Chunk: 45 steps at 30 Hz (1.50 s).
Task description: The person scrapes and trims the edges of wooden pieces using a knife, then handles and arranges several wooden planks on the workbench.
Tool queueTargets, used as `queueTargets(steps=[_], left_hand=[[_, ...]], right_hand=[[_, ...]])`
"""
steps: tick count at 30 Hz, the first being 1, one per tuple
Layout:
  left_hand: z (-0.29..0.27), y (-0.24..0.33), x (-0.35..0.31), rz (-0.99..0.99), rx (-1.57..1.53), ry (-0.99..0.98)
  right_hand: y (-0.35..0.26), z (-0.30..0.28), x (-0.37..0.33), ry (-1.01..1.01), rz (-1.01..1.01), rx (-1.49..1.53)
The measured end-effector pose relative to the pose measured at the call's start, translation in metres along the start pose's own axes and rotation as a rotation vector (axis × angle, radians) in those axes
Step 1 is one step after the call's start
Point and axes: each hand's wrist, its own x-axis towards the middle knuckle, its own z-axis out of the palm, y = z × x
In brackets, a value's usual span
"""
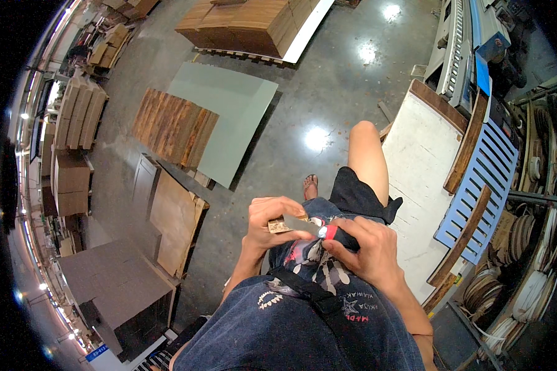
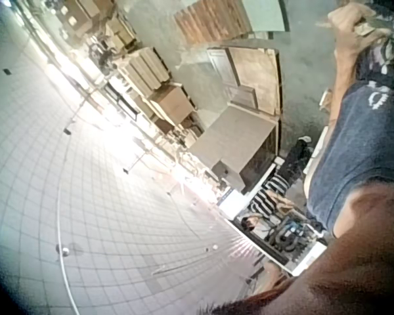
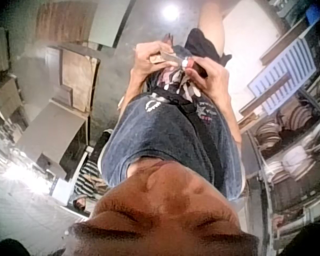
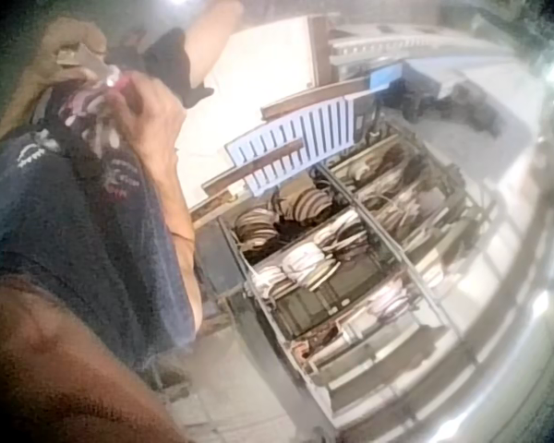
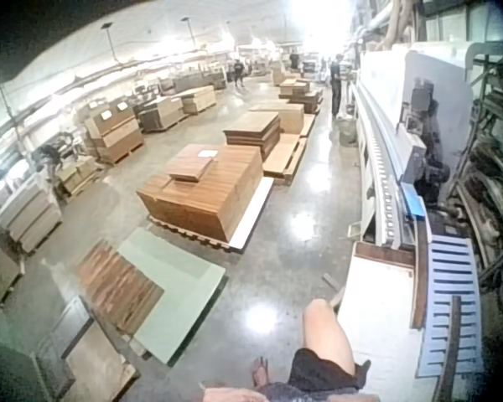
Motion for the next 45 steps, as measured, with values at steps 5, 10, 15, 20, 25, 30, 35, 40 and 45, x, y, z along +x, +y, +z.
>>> queueTargets(steps=[5,10,15,20,25,30,35,40,45], left_hand=[[0.0,0.0,-0.004,0.035,0.036,0.017],[0.002,-0.004,-0.003,0.058,0.061,0.033],[0.002,-0.01,-0.003,0.025,0.027,0.055],[0.0,-0.006,0.004,0.058,0.036,0.102],[-0.002,-0.006,0.003,0.057,0.074,0.078],[-0.002,-0.004,0.002,0.061,0.051,0.09],[-0.004,-0.004,-0.007,0.078,0.082,0.103],[0.002,-0.009,0.01,0.096,0.079,0.018],[-0.003,-0.022,-0.009,-0.142,0.022,-0.018]], right_hand=[[-0.001,0.001,0.003,-0.006,0.005,0.004],[0.008,0.011,0.006,0.109,0.064,0.197],[0.003,0.007,0.005,0.068,0.054,0.219],[-0.004,0.006,0.0,0.054,-0.012,-0.006],[-0.008,0.005,0.0,0.085,-0.026,-0.091],[-0.008,0.006,-0.001,0.078,-0.021,-0.074],[-0.012,0.005,-0.001,0.024,-0.023,-0.079],[-0.001,0.01,-0.008,0.061,0.02,-0.04],[0.072,0.052,-0.032,0.406,0.467,0.61]])
